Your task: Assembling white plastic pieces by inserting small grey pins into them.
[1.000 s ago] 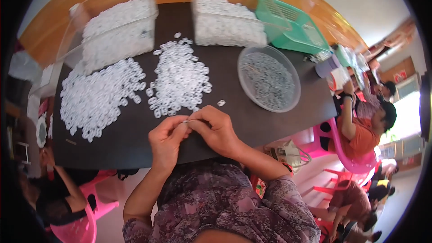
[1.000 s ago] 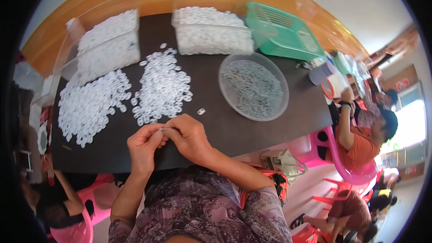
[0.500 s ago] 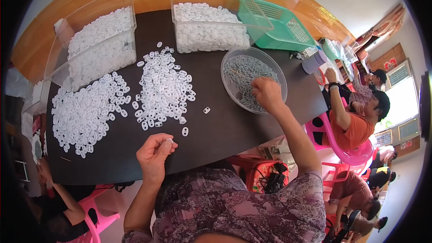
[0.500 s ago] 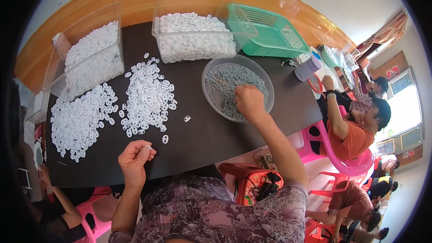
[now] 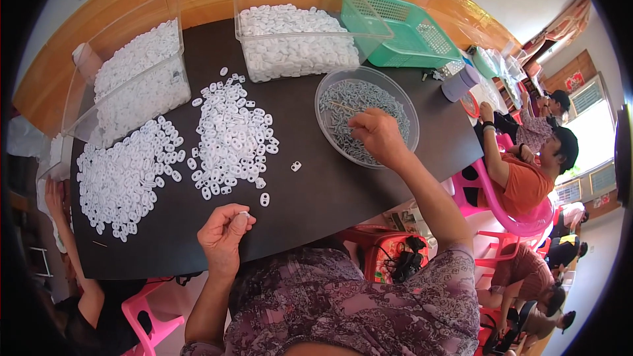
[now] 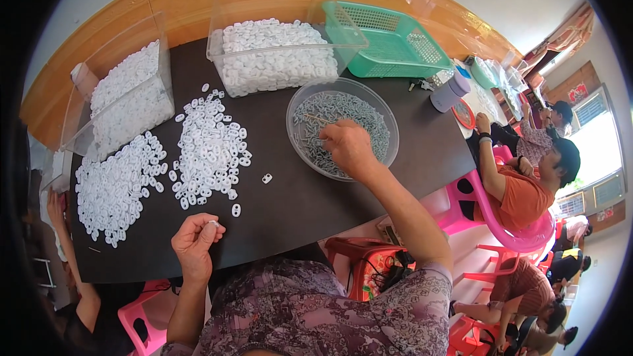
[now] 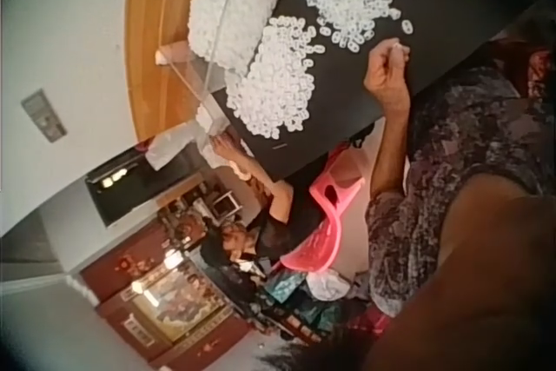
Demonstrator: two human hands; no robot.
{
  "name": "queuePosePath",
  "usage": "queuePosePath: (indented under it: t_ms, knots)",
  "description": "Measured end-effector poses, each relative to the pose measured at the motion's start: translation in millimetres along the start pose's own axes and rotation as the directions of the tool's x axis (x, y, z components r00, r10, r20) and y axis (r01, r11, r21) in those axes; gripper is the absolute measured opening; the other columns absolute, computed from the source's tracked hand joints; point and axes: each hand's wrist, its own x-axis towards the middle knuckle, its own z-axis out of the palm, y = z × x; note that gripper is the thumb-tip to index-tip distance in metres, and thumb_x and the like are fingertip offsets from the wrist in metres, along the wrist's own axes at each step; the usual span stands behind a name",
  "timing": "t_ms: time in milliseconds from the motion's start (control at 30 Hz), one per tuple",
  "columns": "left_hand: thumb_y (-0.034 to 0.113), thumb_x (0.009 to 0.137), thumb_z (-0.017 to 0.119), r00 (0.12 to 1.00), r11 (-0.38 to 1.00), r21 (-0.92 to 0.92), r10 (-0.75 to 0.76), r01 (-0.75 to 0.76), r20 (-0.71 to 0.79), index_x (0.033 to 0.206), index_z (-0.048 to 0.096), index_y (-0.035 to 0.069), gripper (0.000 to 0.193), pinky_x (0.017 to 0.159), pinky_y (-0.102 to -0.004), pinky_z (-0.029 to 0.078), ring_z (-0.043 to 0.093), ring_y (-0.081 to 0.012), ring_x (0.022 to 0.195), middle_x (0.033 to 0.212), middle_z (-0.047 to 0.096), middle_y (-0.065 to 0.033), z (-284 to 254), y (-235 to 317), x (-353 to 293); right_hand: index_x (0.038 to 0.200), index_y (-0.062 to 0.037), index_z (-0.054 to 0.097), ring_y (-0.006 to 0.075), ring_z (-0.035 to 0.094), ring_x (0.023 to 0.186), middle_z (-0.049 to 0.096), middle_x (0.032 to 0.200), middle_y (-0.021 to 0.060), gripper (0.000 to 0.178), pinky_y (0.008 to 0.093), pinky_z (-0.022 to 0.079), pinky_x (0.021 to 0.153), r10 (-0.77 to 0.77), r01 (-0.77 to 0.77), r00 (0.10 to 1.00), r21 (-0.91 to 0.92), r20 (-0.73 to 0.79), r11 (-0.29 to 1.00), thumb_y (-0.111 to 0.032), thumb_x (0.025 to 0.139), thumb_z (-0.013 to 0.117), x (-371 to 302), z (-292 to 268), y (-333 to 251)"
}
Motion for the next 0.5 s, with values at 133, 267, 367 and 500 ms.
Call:
queuePosePath:
  t_ms: [133, 267, 367, 500]
  knots:
    - [0.008, 0.088, 0.064, 1.000, 1.000, 0.020, 0.019, -0.018, -0.024, 0.095, 0.063, -0.001, 0.012, 0.060, -0.0194, 0.046, 0.058, -0.0082, 0.066, 0.077, 0.065, -0.0055, 1.7, 0.0, 0.4, 0.081, -0.0089, 0.068, 0.0313, 0.060, 0.081, 0.061, 0.078, 0.0105, 0.012, 0.0431, 0.048, 0.068, 0.017, -0.016, 0.997, -0.012, 0.070, 1.000, -0.008, 0.069, 0.067, -0.7, 7.6, 1.6]
    - [0.008, 0.089, 0.063, 1.000, 1.000, -0.009, -0.008, 0.008, 0.013, 0.099, 0.062, -0.003, 0.015, 0.067, -0.0211, 0.047, 0.059, -0.0093, 0.073, 0.083, 0.064, -0.0056, -2.4, 1.8, -0.9, 0.076, -0.0078, 0.065, 0.0311, 0.059, 0.079, 0.059, 0.074, 0.0103, 0.006, 0.0416, 0.047, 0.068, -0.028, 0.032, 0.999, -0.093, 0.039, 0.995, -0.007, 0.070, 0.066, 4.9, 13.5, 1.8]
    - [0.008, 0.089, 0.063, 1.000, 1.000, -0.017, -0.005, 0.005, 0.013, 0.099, 0.062, -0.003, 0.015, 0.068, -0.0213, 0.047, 0.059, -0.0093, 0.074, 0.083, 0.064, -0.0058, -2.7, 0.5, -1.2, 0.072, -0.0065, 0.061, 0.0318, 0.058, 0.079, 0.059, 0.073, 0.0108, 0.003, 0.0415, 0.046, 0.067, -0.026, 0.029, 0.999, -0.108, 0.032, 0.994, -0.006, 0.071, 0.064, 5.0, 11.8, 4.5]
    - [0.008, 0.090, 0.062, 1.000, 0.999, -0.034, -0.001, 0.002, 0.016, 0.099, 0.063, -0.003, 0.015, 0.068, -0.0214, 0.048, 0.060, -0.0096, 0.075, 0.083, 0.064, -0.0059, -4.4, -1.7, -1.7, 0.071, -0.0050, 0.057, 0.0338, 0.058, 0.081, 0.060, 0.076, 0.0127, 0.006, 0.0435, 0.045, 0.067, 0.068, -0.069, 0.998, 0.038, 0.014, 0.997, -0.007, 0.074, 0.062, 2.2, 11.5, 7.3]
